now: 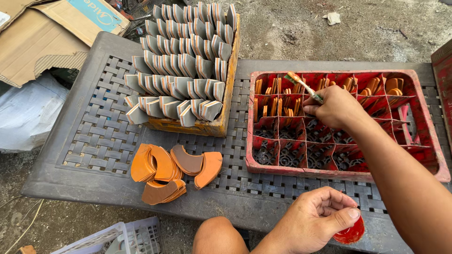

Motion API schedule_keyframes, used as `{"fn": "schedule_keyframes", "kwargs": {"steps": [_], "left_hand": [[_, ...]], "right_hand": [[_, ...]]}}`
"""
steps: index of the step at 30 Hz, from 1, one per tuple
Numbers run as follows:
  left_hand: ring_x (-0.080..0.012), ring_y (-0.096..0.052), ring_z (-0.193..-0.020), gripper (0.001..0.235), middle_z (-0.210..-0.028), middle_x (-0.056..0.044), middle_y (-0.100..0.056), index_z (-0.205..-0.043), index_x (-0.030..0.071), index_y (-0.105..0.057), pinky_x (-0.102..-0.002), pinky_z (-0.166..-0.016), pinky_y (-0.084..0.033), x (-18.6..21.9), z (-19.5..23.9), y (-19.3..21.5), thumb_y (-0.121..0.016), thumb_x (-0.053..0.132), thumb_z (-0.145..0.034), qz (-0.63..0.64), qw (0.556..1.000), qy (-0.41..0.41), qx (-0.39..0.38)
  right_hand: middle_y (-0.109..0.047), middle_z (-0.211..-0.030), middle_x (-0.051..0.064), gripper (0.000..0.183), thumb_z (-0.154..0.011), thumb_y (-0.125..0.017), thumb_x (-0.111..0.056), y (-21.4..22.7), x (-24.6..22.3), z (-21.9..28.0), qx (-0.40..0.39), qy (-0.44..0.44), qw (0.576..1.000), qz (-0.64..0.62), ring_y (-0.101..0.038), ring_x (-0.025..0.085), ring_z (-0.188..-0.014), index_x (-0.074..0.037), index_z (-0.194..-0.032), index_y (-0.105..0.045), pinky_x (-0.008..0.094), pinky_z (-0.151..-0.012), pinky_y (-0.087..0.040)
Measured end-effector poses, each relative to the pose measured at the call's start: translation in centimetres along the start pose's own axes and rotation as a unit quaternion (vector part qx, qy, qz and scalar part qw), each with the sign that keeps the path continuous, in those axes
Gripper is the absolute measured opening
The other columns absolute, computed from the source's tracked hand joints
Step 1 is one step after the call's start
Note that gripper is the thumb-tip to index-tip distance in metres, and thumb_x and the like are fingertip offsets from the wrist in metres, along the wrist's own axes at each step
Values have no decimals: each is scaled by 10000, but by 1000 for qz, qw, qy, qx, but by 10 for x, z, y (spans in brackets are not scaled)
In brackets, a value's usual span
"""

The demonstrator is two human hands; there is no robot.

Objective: The person paints small curved wooden pieces with red paint using a toothbrush. They dip the brush into a small red container, apply paint to each piece, and place the finished pieces into a red crate with compartments.

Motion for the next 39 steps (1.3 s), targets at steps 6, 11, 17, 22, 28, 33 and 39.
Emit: {"fn": "schedule_keyframes", "kwargs": {"steps": [6, 11, 17, 22, 28, 33, 39], "left_hand": [[-95, -663, -1020, 345, -1120, -60, -694, -1249, -13, -645, -260, -945, -557, 0, 1, -1, -730, 252, -1046, 2, 1000, -11, -11], [-96, -665, -1007, 373, -1109, -63, -699, -1248, -16, -651, -261, -936, -558, -2, 3, -2, -741, 274, -1032, -10, 1000, -4, -8], [-95, -667, -1000, 383, -1107, -64, -704, -1246, -19, -658, -261, -932, -559, -3, 3, -1, -746, 283, -1027, -23, 1000, -11, -5], [-96, -664, -997, 387, -1110, -67, -704, -1251, -22, -659, -262, -925, -560, -3, 4, -1, -747, 282, -1028, -27, 1000, -15, -4], [-98, -667, -979, 400, -1103, -69, -709, -1241, -14, -673, -261, -898, -564, -1, 5, -2, -742, 311, -1018, -67, 998, -9, 1], [-104, -673, -976, 390, -1097, -75, -715, -1234, -12, -673, -265, -892, -569, 1, 5, -4, -734, 311, -1023, -76, 997, -2, -9], [-113, -674, -983, 384, -1100, -84, -714, -1233, -23, -672, -273, -901, -569, 0, 6, -4, -728, 300, -1033, -81, 997, -6, -12]], "right_hand": [[-783, -910, 166, 246, -940, -726, -262, -3, -12, 14, 42, -11, 999, 25, -748, 320, -823, -164, -1162, -770, 479, -800, -566], [-770, -930, 167, 232, -951, -730, -317, -10, -18, 24, 77, -49, 995, 44, -729, 360, -855, -232, -1159, -789, 504, -808, -563], [-771, -907, 139, 210, -921, -755, -307, -10, -24, 28, 125, -46, 991, 28, -726, 353, -867, -211, -1106, -783, 508, -798, -555], [-765, -878, 141, 181, -934, -757, -294, -9, -27, 28, 121, -49, 990, 47, -722, 351, -862, -198, -1084, -788, 506, -791, -558], [-765, -845, 151, 223, -941, -748, -302, -8, -27, 29, 112, -57, 991, 40, -734, 350, -842, -188, -1133, -762, 513, -788, -564], [-765, -862, 157, 277, -939, -743, -281, -7, -24, 30, 118, -29, 992, 41, -729, 360, -849, -185, -1199, -732, 518, -788, -563], [-761, -875, 166, 321, -926, -753, -267, -9, -19, 29, 117, -26, 992, 26, -738, 360, -844, -165, -1228, -716, 520, -795, -569]]}}
Point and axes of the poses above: each hand's wrist, its own z-axis away from the middle knuckle, its own y-axis out of the back of the hand, x = y × z, the point moved 1 cm from there along -z, towards the middle knuckle
